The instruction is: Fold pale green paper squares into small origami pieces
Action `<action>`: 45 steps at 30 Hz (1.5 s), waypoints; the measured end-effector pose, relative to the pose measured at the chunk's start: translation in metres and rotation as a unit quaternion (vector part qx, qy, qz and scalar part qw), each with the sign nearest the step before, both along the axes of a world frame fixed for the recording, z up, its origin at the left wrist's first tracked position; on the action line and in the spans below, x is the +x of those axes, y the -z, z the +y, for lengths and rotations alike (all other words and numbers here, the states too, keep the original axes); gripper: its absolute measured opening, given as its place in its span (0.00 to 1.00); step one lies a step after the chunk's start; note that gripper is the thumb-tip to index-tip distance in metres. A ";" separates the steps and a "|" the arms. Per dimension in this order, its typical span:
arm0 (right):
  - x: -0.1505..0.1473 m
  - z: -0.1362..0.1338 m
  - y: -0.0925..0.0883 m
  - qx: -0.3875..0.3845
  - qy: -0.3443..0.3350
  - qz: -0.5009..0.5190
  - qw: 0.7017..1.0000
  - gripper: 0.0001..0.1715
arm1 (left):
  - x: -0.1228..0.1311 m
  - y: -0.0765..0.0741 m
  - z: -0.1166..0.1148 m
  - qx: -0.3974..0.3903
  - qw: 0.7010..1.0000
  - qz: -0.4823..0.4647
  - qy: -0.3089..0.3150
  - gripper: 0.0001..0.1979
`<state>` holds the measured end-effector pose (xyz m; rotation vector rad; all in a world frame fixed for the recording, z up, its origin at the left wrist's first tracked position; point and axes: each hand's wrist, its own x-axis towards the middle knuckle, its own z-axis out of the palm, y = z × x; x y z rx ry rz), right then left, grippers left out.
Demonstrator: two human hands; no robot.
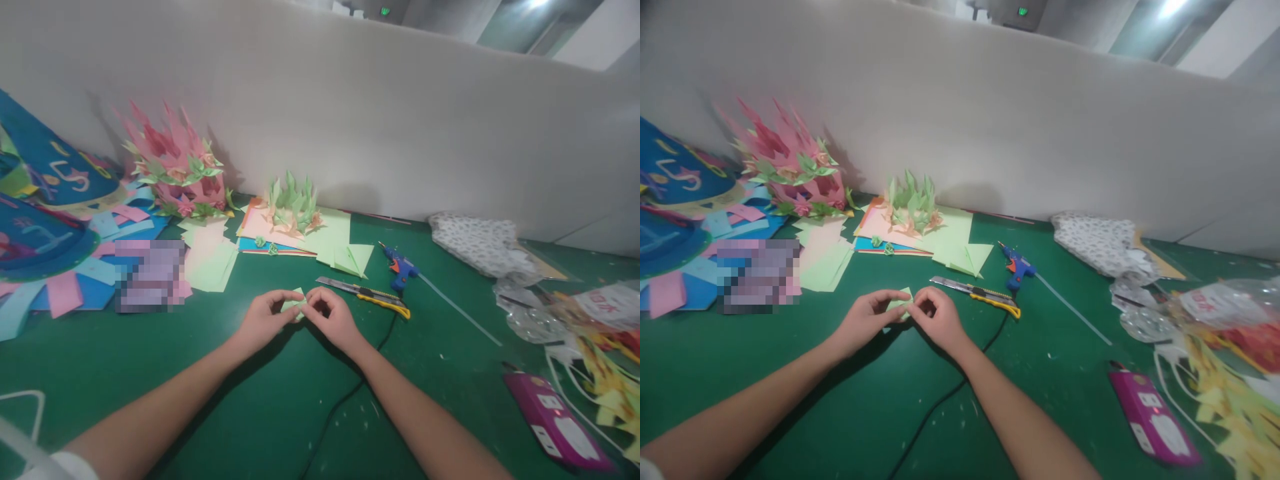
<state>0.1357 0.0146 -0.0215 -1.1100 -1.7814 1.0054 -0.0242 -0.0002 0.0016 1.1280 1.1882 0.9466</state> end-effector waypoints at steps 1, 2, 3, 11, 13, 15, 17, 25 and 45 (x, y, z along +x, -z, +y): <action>0.000 0.000 -0.001 -0.002 -0.002 0.004 1.000 0.10 | 0.000 -0.001 0.000 -0.019 1.000 -0.025 -0.003 0.16; -0.001 0.000 -0.002 -0.008 -0.005 0.009 1.000 0.09 | 0.000 -0.002 0.000 -0.035 0.998 -0.048 -0.005 0.17; -0.001 -0.001 -0.003 -0.018 -0.009 0.014 1.000 0.08 | 0.000 -0.001 0.000 -0.050 0.996 -0.069 -0.006 0.17; 0.001 -0.002 -0.003 -0.089 -0.065 0.082 0.991 0.11 | -0.004 0.005 0.002 -0.101 0.983 -0.155 0.001 0.17; 0.001 -0.003 -0.003 -0.112 -0.070 0.110 0.985 0.13 | -0.004 0.004 0.002 -0.091 0.984 -0.152 -0.015 0.17; 0.001 -0.003 -0.003 -0.132 -0.072 0.122 0.981 0.14 | -0.003 0.003 0.001 -0.077 0.985 -0.149 -0.038 0.16; 0.000 -0.004 -0.004 -0.141 -0.079 0.105 0.981 0.13 | -0.001 0.003 0.001 -0.051 0.987 -0.144 -0.058 0.13; -0.002 -0.006 -0.005 -0.144 -0.077 0.076 0.984 0.13 | 0.002 0.000 -0.003 0.015 0.995 -0.089 -0.044 0.08; 0.001 -0.003 -0.013 -0.144 -0.092 0.068 0.983 0.16 | 0.003 -0.009 -0.002 0.037 0.998 -0.038 -0.027 0.09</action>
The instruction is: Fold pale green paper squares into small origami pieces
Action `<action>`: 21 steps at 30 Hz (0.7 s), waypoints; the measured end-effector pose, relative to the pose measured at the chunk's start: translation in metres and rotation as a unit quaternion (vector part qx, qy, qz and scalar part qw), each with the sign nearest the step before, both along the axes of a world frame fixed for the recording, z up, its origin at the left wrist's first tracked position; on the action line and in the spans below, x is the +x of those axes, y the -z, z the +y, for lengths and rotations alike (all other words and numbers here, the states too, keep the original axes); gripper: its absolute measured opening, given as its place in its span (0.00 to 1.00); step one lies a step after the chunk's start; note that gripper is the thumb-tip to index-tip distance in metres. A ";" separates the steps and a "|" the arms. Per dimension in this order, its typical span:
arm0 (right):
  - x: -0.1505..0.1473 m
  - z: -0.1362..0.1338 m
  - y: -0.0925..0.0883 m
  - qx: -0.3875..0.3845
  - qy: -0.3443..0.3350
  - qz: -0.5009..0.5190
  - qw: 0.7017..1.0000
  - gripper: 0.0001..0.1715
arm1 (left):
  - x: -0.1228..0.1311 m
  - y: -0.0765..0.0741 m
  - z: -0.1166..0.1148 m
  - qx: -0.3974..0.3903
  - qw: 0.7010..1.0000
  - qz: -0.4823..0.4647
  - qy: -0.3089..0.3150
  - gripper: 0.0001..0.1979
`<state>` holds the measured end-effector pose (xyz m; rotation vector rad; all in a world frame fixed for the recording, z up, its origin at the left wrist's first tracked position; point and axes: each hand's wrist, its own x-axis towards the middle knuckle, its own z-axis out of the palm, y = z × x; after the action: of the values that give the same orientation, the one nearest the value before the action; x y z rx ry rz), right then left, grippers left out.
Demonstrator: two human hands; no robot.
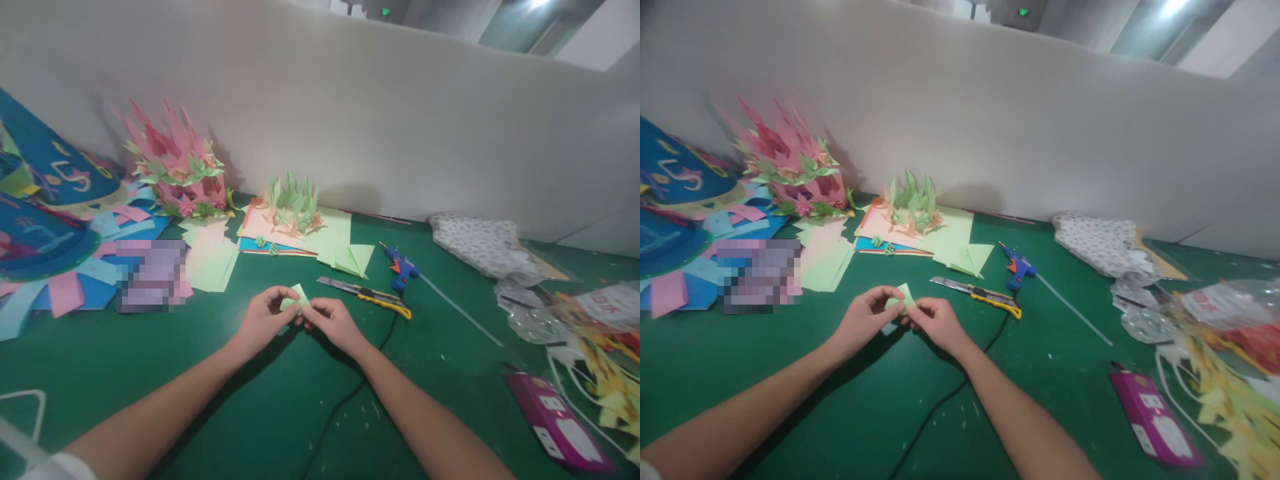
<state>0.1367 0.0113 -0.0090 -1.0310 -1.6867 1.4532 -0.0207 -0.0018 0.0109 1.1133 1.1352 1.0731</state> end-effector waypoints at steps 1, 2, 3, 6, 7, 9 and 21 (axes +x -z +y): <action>0.000 0.000 0.000 0.005 -0.001 -0.007 1.000 0.17 | 0.000 0.000 0.000 -0.001 1.000 0.006 0.002 0.09; 0.000 0.001 0.000 0.006 -0.003 -0.012 1.000 0.18 | 0.000 0.001 0.000 -0.002 1.000 0.011 0.004 0.10; 0.000 0.001 0.001 0.005 -0.005 -0.015 1.000 0.18 | 0.000 0.003 0.000 -0.003 1.000 0.016 0.006 0.10; 0.000 0.002 0.002 -0.006 -0.007 -0.022 1.000 0.18 | -0.001 0.007 0.000 0.005 0.999 0.041 0.010 0.10; 0.000 0.002 0.003 -0.010 -0.010 -0.023 1.000 0.18 | -0.002 0.008 0.000 0.014 0.998 0.053 0.010 0.10; 0.000 0.001 0.002 -0.012 -0.016 -0.021 1.000 0.18 | -0.003 0.011 -0.001 0.040 0.996 0.074 0.013 0.09; -0.002 -0.002 0.004 0.015 -0.006 -0.038 0.999 0.24 | -0.004 0.014 -0.001 0.094 0.988 0.111 0.055 0.09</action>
<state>0.1351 0.0096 -0.0131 -1.0738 -1.7649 1.4087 -0.0245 -0.0026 -0.0034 1.4573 1.1467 1.0029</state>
